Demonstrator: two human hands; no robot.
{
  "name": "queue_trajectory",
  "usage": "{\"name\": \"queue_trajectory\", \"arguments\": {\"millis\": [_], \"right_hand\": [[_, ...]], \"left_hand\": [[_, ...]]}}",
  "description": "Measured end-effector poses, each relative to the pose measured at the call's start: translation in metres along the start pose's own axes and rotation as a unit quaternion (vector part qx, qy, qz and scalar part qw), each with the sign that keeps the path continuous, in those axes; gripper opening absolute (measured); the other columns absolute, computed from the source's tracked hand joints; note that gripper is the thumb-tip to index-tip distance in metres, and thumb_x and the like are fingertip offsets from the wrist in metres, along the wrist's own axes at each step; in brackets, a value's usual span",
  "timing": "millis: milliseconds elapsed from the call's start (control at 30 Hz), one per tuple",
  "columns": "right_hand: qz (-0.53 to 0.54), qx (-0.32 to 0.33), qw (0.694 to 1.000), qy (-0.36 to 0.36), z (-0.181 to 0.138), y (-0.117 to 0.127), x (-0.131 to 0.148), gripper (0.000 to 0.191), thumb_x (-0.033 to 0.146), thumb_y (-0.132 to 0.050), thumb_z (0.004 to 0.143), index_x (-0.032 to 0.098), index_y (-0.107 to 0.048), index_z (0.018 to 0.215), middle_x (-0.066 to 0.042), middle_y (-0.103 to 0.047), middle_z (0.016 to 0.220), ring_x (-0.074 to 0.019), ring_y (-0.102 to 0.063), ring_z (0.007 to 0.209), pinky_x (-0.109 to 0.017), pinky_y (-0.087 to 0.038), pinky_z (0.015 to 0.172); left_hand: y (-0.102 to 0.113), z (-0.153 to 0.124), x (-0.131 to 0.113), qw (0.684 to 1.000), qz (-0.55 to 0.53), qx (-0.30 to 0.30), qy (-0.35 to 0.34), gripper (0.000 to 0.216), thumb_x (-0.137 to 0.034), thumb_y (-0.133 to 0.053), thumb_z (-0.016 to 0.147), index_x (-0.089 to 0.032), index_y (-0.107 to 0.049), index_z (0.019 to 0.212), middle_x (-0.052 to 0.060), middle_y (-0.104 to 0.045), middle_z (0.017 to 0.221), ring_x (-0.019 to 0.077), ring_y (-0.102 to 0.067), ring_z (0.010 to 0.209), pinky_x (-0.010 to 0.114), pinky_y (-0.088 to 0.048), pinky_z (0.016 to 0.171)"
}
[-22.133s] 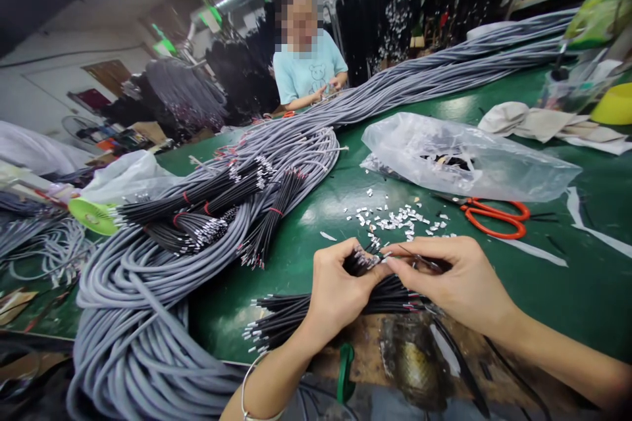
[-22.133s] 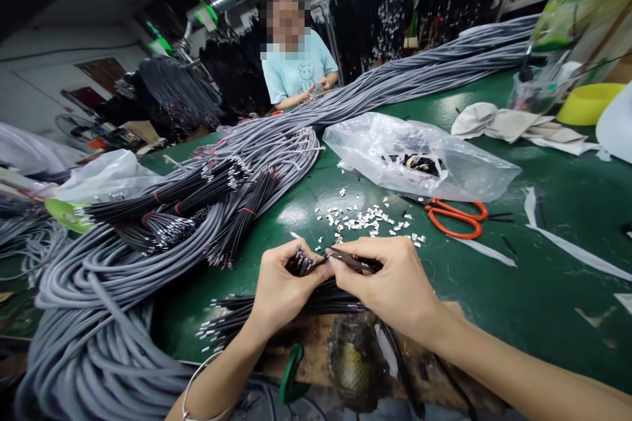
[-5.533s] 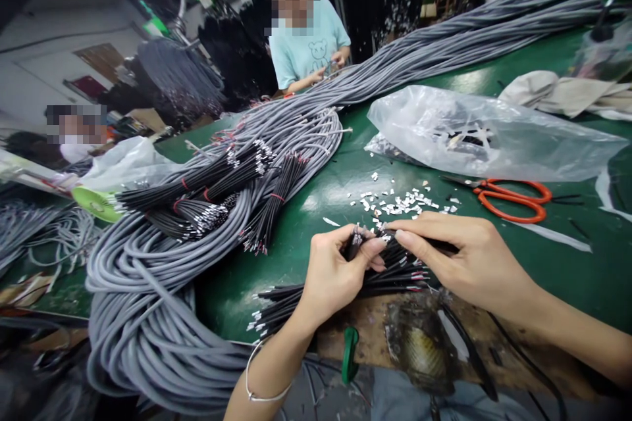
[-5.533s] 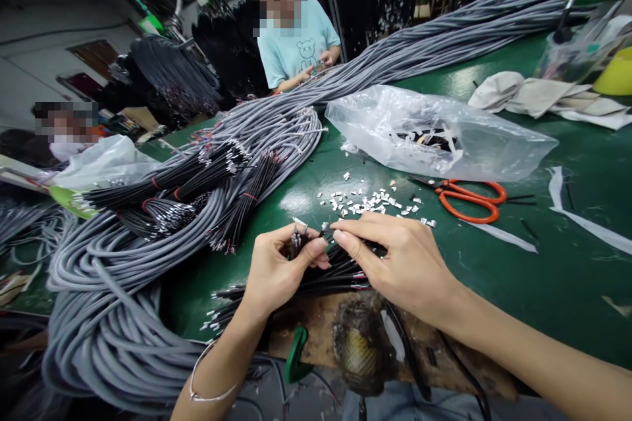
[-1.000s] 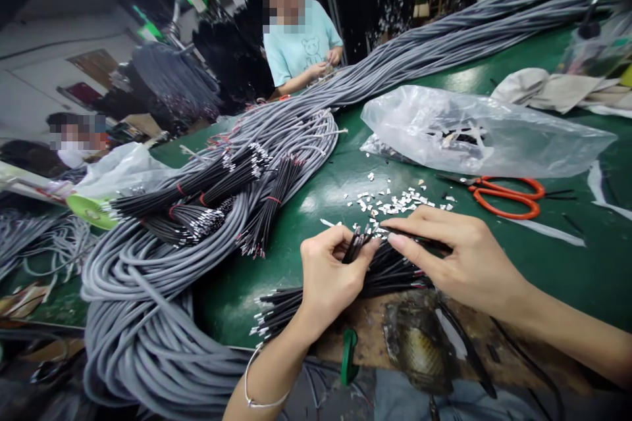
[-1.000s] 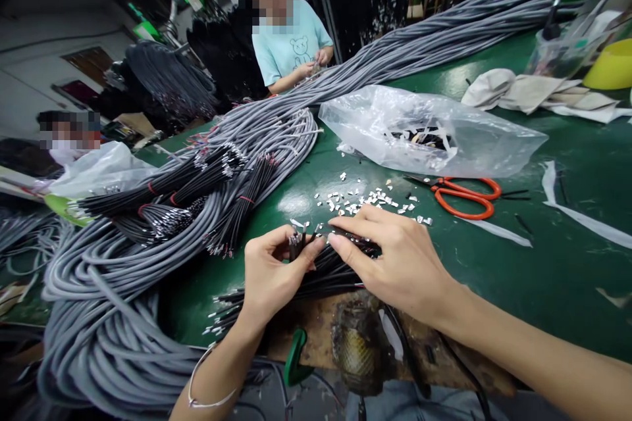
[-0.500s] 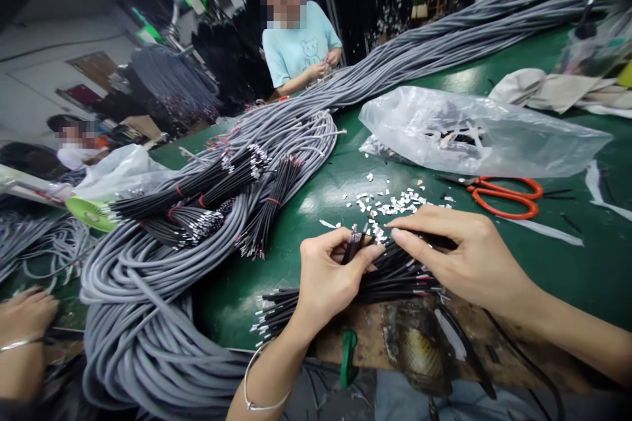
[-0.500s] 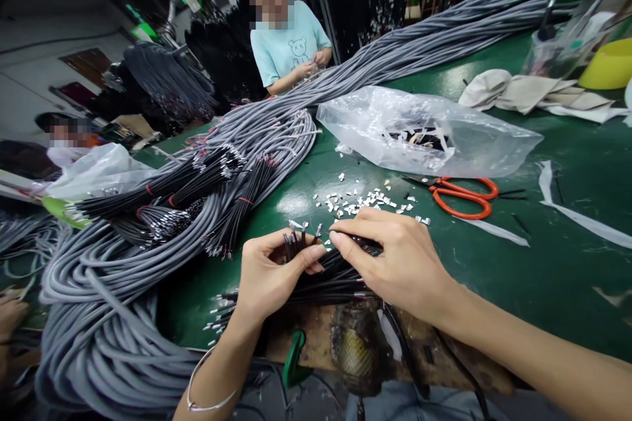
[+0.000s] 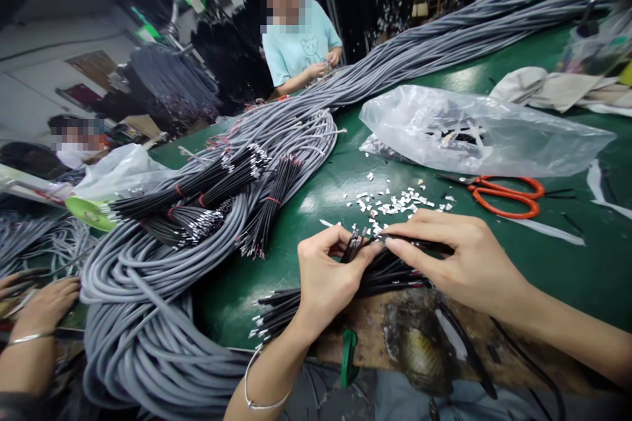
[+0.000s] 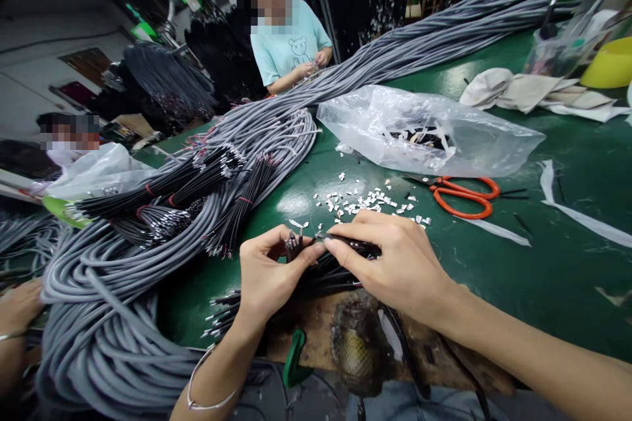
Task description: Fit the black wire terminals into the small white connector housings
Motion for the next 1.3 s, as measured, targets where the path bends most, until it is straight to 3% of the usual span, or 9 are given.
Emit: {"name": "queue_trajectory", "arguments": {"millis": [100,300,400,600,800,933,1033,1167,1300], "right_hand": [[-0.009,-0.01,1.0,0.011,-0.001,0.002,0.002,0.016,0.03,-0.058,0.083,0.024,-0.072,0.089,0.001,-0.066,0.078,-0.0128,-0.06,0.07,-0.026,-0.043,0.064],[0.0,-0.009,1.0,0.005,-0.001,0.006,0.001,0.016,0.031,-0.058,0.082,0.023,-0.073,0.084,-0.001,-0.066,0.075,-0.0132,-0.06,0.067,-0.026,-0.045,0.063],[0.026,-0.027,0.999,-0.008,-0.001,0.008,-0.001,0.017,0.033,-0.063,0.079,0.022,-0.072,0.086,-0.002,-0.068,0.079,-0.0147,-0.061,0.069,-0.027,-0.047,0.065],[0.125,-0.012,0.991,-0.044,-0.001,0.002,-0.004,0.011,0.024,-0.066,0.073,0.021,-0.074,0.08,0.0,-0.064,0.064,-0.012,-0.056,0.055,-0.023,-0.041,0.048],[0.118,0.007,0.992,-0.041,-0.003,0.0,-0.003,0.019,0.012,-0.06,0.071,0.02,-0.074,0.08,0.002,-0.062,0.061,-0.0108,-0.054,0.053,-0.022,-0.04,0.047],[0.083,0.0,0.996,-0.012,-0.001,0.001,-0.002,0.015,0.014,-0.06,0.073,0.02,-0.073,0.078,0.001,-0.066,0.064,-0.011,-0.057,0.056,-0.022,-0.042,0.05],[0.038,-0.055,0.998,-0.003,0.003,0.011,-0.004,0.014,0.014,-0.059,0.074,0.019,-0.072,0.076,-0.001,-0.07,0.071,-0.0134,-0.062,0.061,-0.023,-0.047,0.056],[0.028,-0.123,0.991,0.032,0.001,0.024,-0.002,0.012,0.014,-0.06,0.074,0.019,-0.071,0.077,-0.001,-0.071,0.071,-0.0139,-0.063,0.06,-0.024,-0.049,0.056],[-0.012,-0.052,0.994,0.097,-0.004,0.008,0.003,0.032,0.008,-0.059,0.071,0.02,-0.069,0.099,-0.001,-0.071,0.084,-0.0144,-0.065,0.069,-0.024,-0.05,0.063]], "left_hand": [[-0.001,0.001,0.003,0.999,-0.025,0.018,0.018,0.031,-0.03,-0.075,0.066,-0.014,-0.051,0.053,-0.002,-0.057,0.052,0.0081,-0.05,0.047,0.019,-0.04,0.046],[-0.021,0.0,0.006,0.97,-0.145,0.171,0.099,0.023,-0.032,-0.066,0.076,-0.011,-0.064,0.067,0.005,-0.066,0.056,0.0143,-0.062,0.049,0.023,-0.05,0.05],[-0.018,0.001,0.004,0.976,-0.127,0.156,0.084,0.024,-0.033,-0.067,0.075,-0.011,-0.063,0.065,0.004,-0.065,0.056,0.0139,-0.06,0.051,0.023,-0.049,0.051],[-0.013,0.001,-0.007,0.996,0.006,0.092,-0.011,0.026,-0.032,-0.073,0.068,-0.013,-0.06,0.054,-0.003,-0.05,0.048,0.0068,-0.038,0.047,0.02,-0.029,0.044],[-0.015,0.002,0.001,0.993,-0.064,0.092,0.024,0.017,-0.027,-0.076,0.065,-0.014,-0.067,0.069,-0.001,-0.06,0.056,0.0082,-0.046,0.048,0.019,-0.034,0.046],[-0.029,-0.004,0.001,0.971,-0.128,0.198,0.039,0.016,-0.029,-0.07,0.073,-0.014,-0.066,0.072,0.001,-0.065,0.056,0.0113,-0.057,0.051,0.02,-0.044,0.051],[-0.04,-0.013,-0.002,0.946,-0.134,0.294,0.042,0.021,-0.031,-0.06,0.082,-0.013,-0.066,0.073,0.003,-0.067,0.06,0.0127,-0.06,0.054,0.022,-0.047,0.056],[-0.025,-0.004,-0.006,0.976,-0.021,0.216,-0.024,0.02,-0.027,-0.054,0.086,-0.014,-0.07,0.083,0.007,-0.07,0.084,0.0164,-0.063,0.077,0.026,-0.047,0.073],[-0.011,0.006,-0.004,0.99,0.014,0.132,-0.047,0.016,-0.023,-0.059,0.083,-0.015,-0.07,0.092,0.005,-0.069,0.087,0.0166,-0.061,0.081,0.025,-0.045,0.076]]}}
Point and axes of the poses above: each hand's wrist, its own z-axis towards the middle knuckle, its own y-axis out of the back of the hand, x = y × z, the point moved 8 cm from there along z, towards the middle knuckle
